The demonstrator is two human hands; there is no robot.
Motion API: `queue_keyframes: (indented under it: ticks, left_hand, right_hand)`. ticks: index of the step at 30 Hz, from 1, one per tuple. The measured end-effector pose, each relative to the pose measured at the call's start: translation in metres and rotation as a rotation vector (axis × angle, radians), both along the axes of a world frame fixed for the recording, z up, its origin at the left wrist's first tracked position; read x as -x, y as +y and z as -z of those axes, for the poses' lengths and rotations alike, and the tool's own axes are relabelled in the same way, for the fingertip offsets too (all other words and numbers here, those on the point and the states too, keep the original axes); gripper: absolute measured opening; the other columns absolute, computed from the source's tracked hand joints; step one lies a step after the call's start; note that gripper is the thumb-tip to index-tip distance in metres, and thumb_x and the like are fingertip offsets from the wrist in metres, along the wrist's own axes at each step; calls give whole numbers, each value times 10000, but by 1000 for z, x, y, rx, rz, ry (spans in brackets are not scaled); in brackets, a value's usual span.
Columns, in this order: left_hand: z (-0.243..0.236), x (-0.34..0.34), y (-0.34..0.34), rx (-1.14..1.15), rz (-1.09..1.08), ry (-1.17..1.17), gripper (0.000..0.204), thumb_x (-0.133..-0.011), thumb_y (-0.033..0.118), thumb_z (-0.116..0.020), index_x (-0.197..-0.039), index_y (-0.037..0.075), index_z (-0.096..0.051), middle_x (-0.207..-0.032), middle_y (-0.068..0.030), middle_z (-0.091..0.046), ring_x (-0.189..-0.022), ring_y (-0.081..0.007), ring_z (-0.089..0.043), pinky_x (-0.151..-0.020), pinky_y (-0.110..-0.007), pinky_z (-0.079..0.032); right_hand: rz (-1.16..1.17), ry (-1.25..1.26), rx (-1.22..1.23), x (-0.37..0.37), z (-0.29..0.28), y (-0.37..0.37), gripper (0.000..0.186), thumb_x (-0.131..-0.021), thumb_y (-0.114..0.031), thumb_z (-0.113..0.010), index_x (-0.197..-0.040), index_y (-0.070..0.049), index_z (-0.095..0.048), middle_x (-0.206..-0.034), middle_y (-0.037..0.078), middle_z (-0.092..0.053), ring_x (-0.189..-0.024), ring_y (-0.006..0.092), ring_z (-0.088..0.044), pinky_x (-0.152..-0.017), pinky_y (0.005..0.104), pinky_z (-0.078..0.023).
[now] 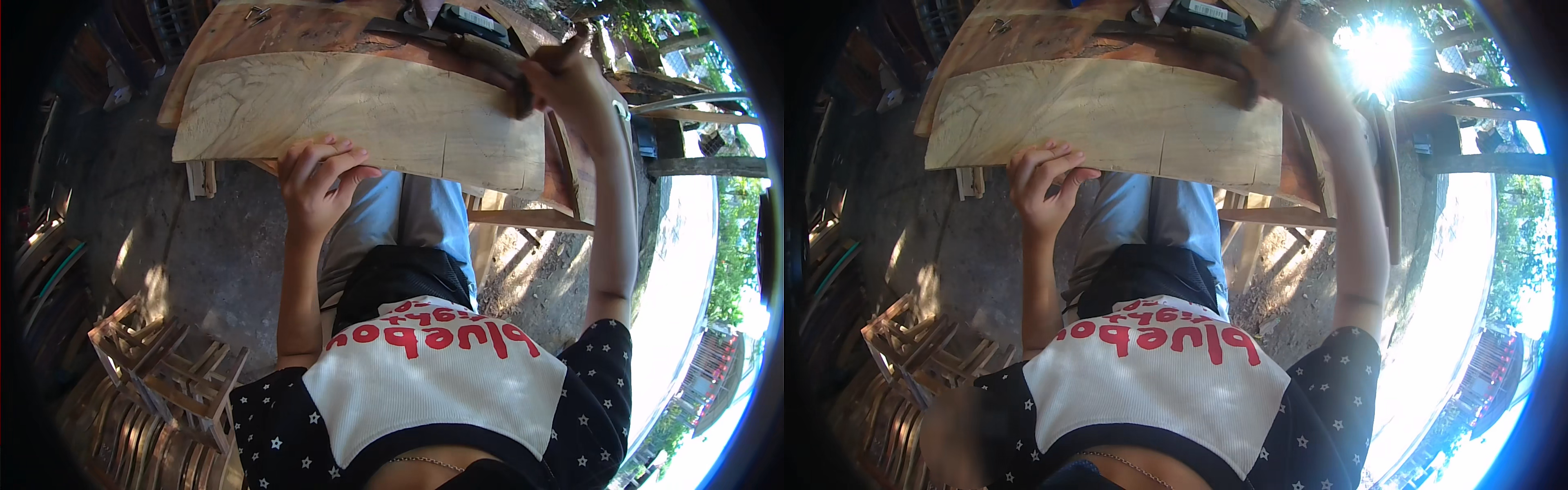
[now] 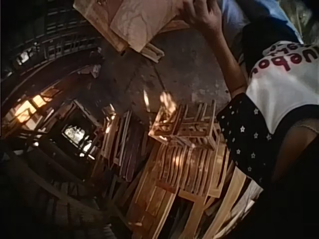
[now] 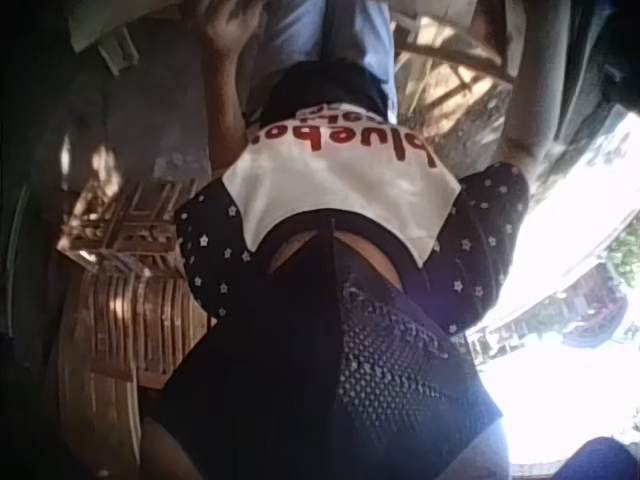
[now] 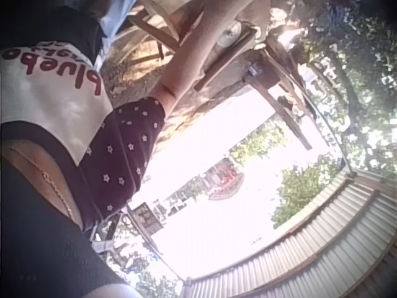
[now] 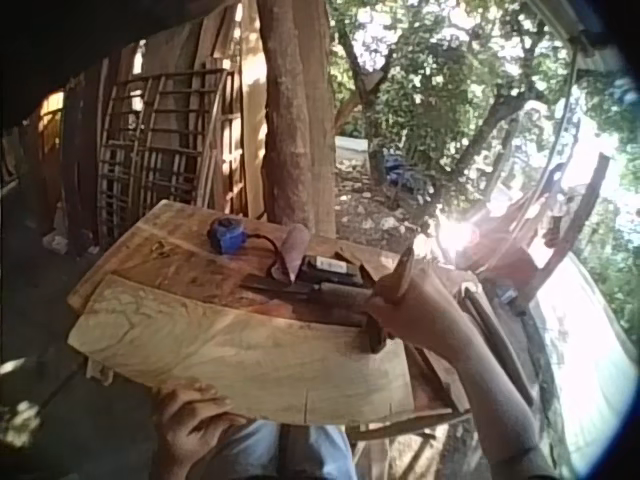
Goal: Chisel out a notch in a wood plank using a hammer and chisel, then apply a finish with a brush.
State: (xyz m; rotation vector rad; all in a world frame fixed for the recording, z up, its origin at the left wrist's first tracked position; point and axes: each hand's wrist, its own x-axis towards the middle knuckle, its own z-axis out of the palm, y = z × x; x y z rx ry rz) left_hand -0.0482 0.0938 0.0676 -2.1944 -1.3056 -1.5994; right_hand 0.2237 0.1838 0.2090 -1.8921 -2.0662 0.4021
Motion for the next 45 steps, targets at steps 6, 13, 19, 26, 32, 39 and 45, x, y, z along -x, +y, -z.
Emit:
queue_keyframes:
  ticks: [6, 13, 19, 26, 32, 39, 45]
  left_hand:
    - [-1, -4, 6, 15, 14, -29, 256, -598, 246, -796, -794, 169, -652, -800, 54, -627, -820, -140, -593, -754, -296, -402]
    - [4, -3, 0, 16, -4, -35, 263, -594, 246, -801, -794, 161, -652, -795, 51, -625, -818, -147, -589, -756, -300, -413]
    - [4, -2, 1, -12, -11, 17, 278, -595, 266, -800, -809, 171, -651, -797, 53, -623, -816, -154, -587, -759, -300, -415]
    - [5, -2, 3, 7, -1, -7, 256, -611, 262, -792, -809, 168, -660, -797, 55, -620, -818, -149, -580, -758, -302, -414]
    - [5, -9, 6, 26, 32, -58, 243, -614, 253, -790, -805, 165, -667, -796, 52, -619, -815, -149, -575, -757, -300, -411]
    - [3, -1, 2, -4, 7, -3, 262, -609, 266, -794, -813, 172, -658, -798, 49, -619, -815, -155, -586, -758, -305, -412]
    - [4, -3, 4, -41, 8, -1, 270, -605, 278, -795, -809, 170, -654, -795, 48, -619, -806, -162, -588, -751, -308, -415]
  right_hand:
    - [-460, 363, -400, 109, 13, 9, 114, -732, -67, -552, -662, 22, -550, -582, 192, -553, -596, 371, -585, -548, 422, -462]
    - [-514, 600, -413, 82, 7, -5, 150, -728, -102, -584, -758, 38, -540, -734, 235, -587, -731, 378, -601, -609, 406, -475]
    - [63, 12, -67, -28, 2, -31, 196, -855, -162, -531, -820, -11, -650, -611, 52, -623, -522, 89, -595, -504, 230, -484]
    - [-288, -36, -720, 82, 29, -14, 217, -802, -155, -534, -992, -61, -582, -635, 127, -612, -558, 281, -622, -533, 396, -522]
    - [-476, 334, -277, 137, 37, 14, 300, -740, -286, -605, -630, -7, -622, -567, 103, -618, -592, 282, -638, -608, 365, -531]
    - [-96, 152, -97, -15, 12, -32, 157, -854, -166, -569, -858, -39, -661, -599, 33, -607, -493, 71, -552, -447, 218, -436]
    - [-107, -170, -454, 9, 10, -60, 176, -811, -161, -548, -782, 0, -611, -604, 122, -617, -537, 218, -620, -538, 321, -504]
